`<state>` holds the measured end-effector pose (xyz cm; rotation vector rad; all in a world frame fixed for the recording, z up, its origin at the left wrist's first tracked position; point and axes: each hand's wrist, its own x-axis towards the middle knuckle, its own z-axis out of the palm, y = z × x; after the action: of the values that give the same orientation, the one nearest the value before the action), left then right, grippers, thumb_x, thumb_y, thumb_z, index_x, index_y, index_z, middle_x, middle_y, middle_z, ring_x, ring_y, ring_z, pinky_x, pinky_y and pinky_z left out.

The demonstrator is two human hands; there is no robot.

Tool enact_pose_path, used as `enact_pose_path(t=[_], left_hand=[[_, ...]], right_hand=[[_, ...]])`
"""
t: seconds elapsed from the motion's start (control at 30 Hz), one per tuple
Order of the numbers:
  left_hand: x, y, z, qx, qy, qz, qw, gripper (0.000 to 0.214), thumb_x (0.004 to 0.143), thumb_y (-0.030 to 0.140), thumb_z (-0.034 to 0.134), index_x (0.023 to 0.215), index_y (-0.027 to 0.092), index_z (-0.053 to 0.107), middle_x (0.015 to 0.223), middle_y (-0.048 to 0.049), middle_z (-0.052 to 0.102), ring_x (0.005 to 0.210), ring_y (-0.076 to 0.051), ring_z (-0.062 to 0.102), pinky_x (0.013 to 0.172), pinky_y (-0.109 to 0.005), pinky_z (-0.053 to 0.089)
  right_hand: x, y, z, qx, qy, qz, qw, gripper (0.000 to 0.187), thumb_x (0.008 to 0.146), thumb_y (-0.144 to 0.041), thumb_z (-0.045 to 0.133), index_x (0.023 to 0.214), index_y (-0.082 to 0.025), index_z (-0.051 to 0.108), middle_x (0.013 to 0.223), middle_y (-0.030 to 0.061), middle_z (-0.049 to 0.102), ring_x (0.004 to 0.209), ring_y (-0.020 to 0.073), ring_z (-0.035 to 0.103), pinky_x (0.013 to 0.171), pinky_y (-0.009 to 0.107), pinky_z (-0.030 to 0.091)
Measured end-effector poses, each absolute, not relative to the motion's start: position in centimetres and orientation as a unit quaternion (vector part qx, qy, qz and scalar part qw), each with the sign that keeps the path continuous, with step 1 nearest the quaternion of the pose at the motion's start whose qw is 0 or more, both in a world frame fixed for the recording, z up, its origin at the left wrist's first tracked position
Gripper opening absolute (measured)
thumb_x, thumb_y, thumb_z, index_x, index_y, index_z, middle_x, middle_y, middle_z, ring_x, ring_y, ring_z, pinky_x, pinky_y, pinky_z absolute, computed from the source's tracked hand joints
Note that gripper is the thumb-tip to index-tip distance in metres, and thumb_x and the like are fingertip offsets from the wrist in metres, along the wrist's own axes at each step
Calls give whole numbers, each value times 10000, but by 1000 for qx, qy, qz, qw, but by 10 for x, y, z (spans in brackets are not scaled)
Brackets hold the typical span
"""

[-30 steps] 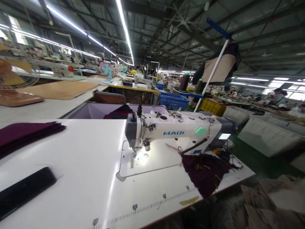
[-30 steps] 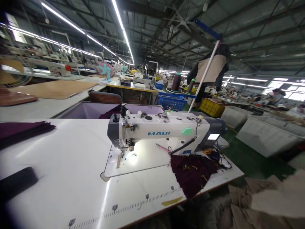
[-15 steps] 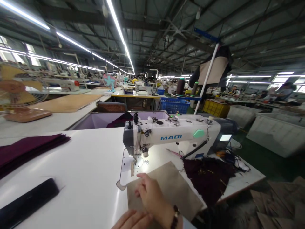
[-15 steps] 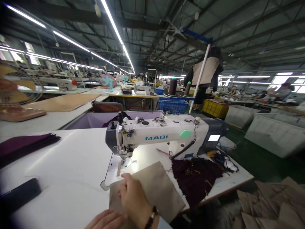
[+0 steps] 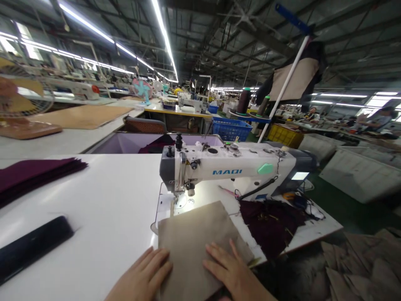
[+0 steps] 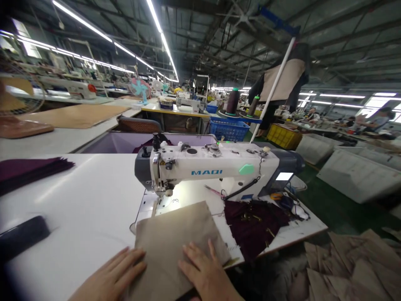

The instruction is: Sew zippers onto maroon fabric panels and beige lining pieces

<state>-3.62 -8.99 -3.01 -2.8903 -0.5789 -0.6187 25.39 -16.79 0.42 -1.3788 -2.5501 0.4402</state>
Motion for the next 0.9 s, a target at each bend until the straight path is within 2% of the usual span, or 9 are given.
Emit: enact_pose_path(t=[0.13, 0.23, 0.3, 0.4, 0.5, 0.6, 0.67, 0.77, 0.9], left_hand=[[-34, -104, -16, -952, -248, -176, 21, 517, 705, 200, 577, 1216, 219, 496, 1256, -71, 532, 1096, -266, 520, 952, -376, 428], [-30, -106, -8, -947, -254, -196, 28, 429, 725, 155, 526, 1151, 204, 535, 1180, -75, 582, 1041, -255, 554, 912, -370, 460], [-29, -104, -1, -947, -251, -198, 40, 366, 751, 147, 511, 1112, 190, 552, 1142, -81, 602, 1005, -252, 574, 886, -377, 476], [-29, -98, 10, -950, -237, -199, 26, 270, 806, 139, 476, 1056, 183, 567, 1092, -81, 620, 958, -226, 596, 889, -374, 468], [-27, -98, 21, -958, -219, -184, -33, 223, 857, 127, 431, 1011, 200, 575, 1021, -52, 637, 913, -179, 603, 929, -346, 436], [-22, -101, 31, -967, -186, -155, -79, 245, 873, 210, 488, 1112, 235, 534, 1107, -40, 602, 1003, -182, 563, 998, -380, 369], [-19, -102, 36, -970, -173, -142, -95, 301, 869, 239, 508, 1170, 242, 497, 1189, -52, 557, 1080, -204, 518, 1018, -411, 340], [-17, -101, 37, -967, -175, -141, -119, 250, 901, 160, 415, 1111, 228, 533, 1177, -67, 554, 1061, -193, 518, 955, -356, 408], [-16, -100, 27, -959, -189, -161, -140, 274, 908, 129, 378, 1118, 219, 530, 1166, -81, 546, 1037, -189, 522, 858, -300, 472]], right_hand=[[240, -173, 25, -531, -817, 215, 62, 551, 723, -89, 506, 1269, -159, 477, 1377, 134, 355, 1289, 277, 298, 1035, 577, 121], [234, -173, 36, -554, -799, 227, 60, 560, 690, -24, 448, 1232, -149, 517, 1355, 120, 403, 1277, 247, 332, 1057, 545, 137], [234, -173, 36, -561, -794, 223, 72, 499, 730, -36, 450, 1207, -149, 540, 1327, 117, 444, 1254, 237, 373, 1062, 530, 170], [238, -174, 30, -559, -792, 215, 120, 365, 814, -75, 420, 1107, -179, 611, 1258, 109, 521, 1208, 226, 436, 1047, 522, 232], [250, -172, 27, -542, -779, 241, 206, 317, 829, -78, 397, 999, -187, 642, 1121, 100, 617, 1120, 206, 523, 1029, 513, 272], [272, -163, 30, -534, -730, 289, 313, 218, 833, -138, 425, 815, -190, 636, 856, 54, 681, 945, 187, 618, 1019, 503, 280], [287, -154, 34, -509, -706, 323, 372, 215, 840, -242, 469, 683, -193, 608, 736, 39, 667, 885, 197, 632, 970, 469, 349], [300, -142, 37, -456, -704, 366, 402, 269, 792, -403, 555, 627, -194, 596, 713, 53, 656, 867, 217, 628, 851, 387, 449], [294, -137, 31, -474, -674, 372, 427, 261, 772, -415, 584, 644, -188, 601, 756, 57, 653, 882, 209, 620, 834, 350, 453]])
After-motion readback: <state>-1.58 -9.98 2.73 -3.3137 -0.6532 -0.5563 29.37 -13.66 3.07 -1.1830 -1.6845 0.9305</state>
